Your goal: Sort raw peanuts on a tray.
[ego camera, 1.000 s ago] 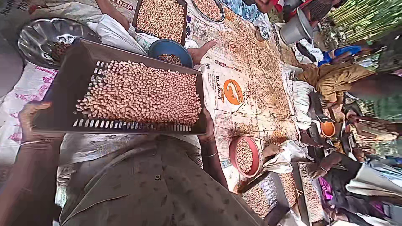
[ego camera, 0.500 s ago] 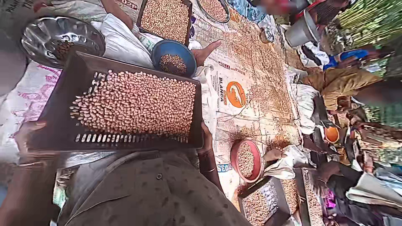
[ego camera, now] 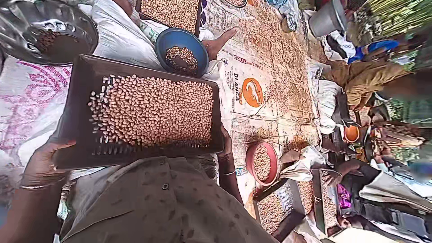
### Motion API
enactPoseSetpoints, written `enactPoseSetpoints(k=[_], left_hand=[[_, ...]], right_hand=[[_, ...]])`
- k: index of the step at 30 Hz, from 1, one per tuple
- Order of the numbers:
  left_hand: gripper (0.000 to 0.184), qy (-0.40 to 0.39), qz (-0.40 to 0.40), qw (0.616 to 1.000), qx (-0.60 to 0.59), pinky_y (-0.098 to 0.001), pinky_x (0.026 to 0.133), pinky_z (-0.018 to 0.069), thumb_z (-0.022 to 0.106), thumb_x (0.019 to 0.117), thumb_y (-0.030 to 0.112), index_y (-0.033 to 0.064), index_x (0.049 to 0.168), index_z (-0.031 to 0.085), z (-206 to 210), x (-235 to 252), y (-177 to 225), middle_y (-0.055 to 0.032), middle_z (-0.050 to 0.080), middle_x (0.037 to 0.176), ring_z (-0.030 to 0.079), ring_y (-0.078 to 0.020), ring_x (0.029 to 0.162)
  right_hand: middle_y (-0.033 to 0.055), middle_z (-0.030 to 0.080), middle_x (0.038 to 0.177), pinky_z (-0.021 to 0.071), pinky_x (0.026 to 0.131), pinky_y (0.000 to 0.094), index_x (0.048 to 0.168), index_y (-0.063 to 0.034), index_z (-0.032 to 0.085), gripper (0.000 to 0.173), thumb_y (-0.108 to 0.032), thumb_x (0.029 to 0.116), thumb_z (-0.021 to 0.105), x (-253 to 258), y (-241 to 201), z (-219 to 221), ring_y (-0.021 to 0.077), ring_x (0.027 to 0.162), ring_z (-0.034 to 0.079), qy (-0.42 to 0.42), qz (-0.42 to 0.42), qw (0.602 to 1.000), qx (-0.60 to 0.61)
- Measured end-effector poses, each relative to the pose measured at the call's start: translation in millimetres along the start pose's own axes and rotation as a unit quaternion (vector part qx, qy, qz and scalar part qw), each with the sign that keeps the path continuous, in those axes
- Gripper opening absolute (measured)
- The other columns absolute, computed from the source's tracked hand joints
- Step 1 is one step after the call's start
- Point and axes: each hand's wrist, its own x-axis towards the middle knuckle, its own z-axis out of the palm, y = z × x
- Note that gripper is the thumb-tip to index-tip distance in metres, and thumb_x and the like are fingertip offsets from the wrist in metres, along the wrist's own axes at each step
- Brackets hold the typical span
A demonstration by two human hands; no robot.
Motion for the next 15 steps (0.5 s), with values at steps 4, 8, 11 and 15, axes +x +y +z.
enactPoseSetpoints(k=[4, 8, 11, 15], left_hand=[[0.054, -0.065, 0.038, 0.995, 0.070, -0.0228, 0.068, 0.0613, 0.058, 0.0782, 0.007, 0.0230, 0.129, 0.058, -7, 0, -2, 0.0077, 0.072, 0.101, 0.070, -0.0016, 0.083], [0.042, 0.022, 0.009, 0.926, 0.377, -0.0389, 0.077, 0.0547, 0.058, 0.0966, 0.012, 0.0090, 0.138, 0.050, 30, -6, 32, -0.0075, 0.062, 0.108, 0.062, -0.0141, 0.089], [0.041, 0.036, 0.025, 0.885, 0.464, -0.0658, 0.083, 0.0488, 0.060, 0.0997, 0.024, 0.0013, 0.133, 0.054, 18, 2, 24, -0.0261, 0.064, 0.111, 0.064, -0.0385, 0.096], [0.052, 0.004, 0.067, 0.909, 0.410, -0.0381, 0.076, 0.0561, 0.058, 0.0912, 0.039, 0.0094, 0.133, 0.055, 3, 5, 10, -0.0056, 0.065, 0.104, 0.064, -0.0096, 0.084]], right_hand=[[0.0094, 0.071, 0.117, 0.0597, 0.089, 0.0316, 0.143, -0.0003, 0.053, 0.044, -0.016, 0.1034, 0.042, -15, -16, -3, 0.0107, 0.099, 0.070, 0.034, -0.043, 0.959, -0.278], [0.0123, 0.069, 0.109, 0.0567, 0.089, 0.0315, 0.132, 0.0029, 0.059, 0.034, -0.016, 0.1062, 0.047, -2, -20, -6, 0.0107, 0.094, 0.068, 0.012, -0.072, 0.872, -0.483], [0.0218, 0.071, 0.097, 0.0552, 0.084, 0.0536, 0.126, 0.0053, 0.061, 0.034, -0.020, 0.1065, 0.050, 3, -20, -3, 0.0324, 0.090, 0.071, 0.032, -0.082, 0.749, -0.657], [0.0247, 0.071, 0.103, 0.0537, 0.086, 0.0601, 0.131, 0.0027, 0.059, 0.036, -0.024, 0.1066, 0.054, 1, -23, 10, 0.0402, 0.096, 0.071, 0.072, -0.057, 0.691, -0.717]])
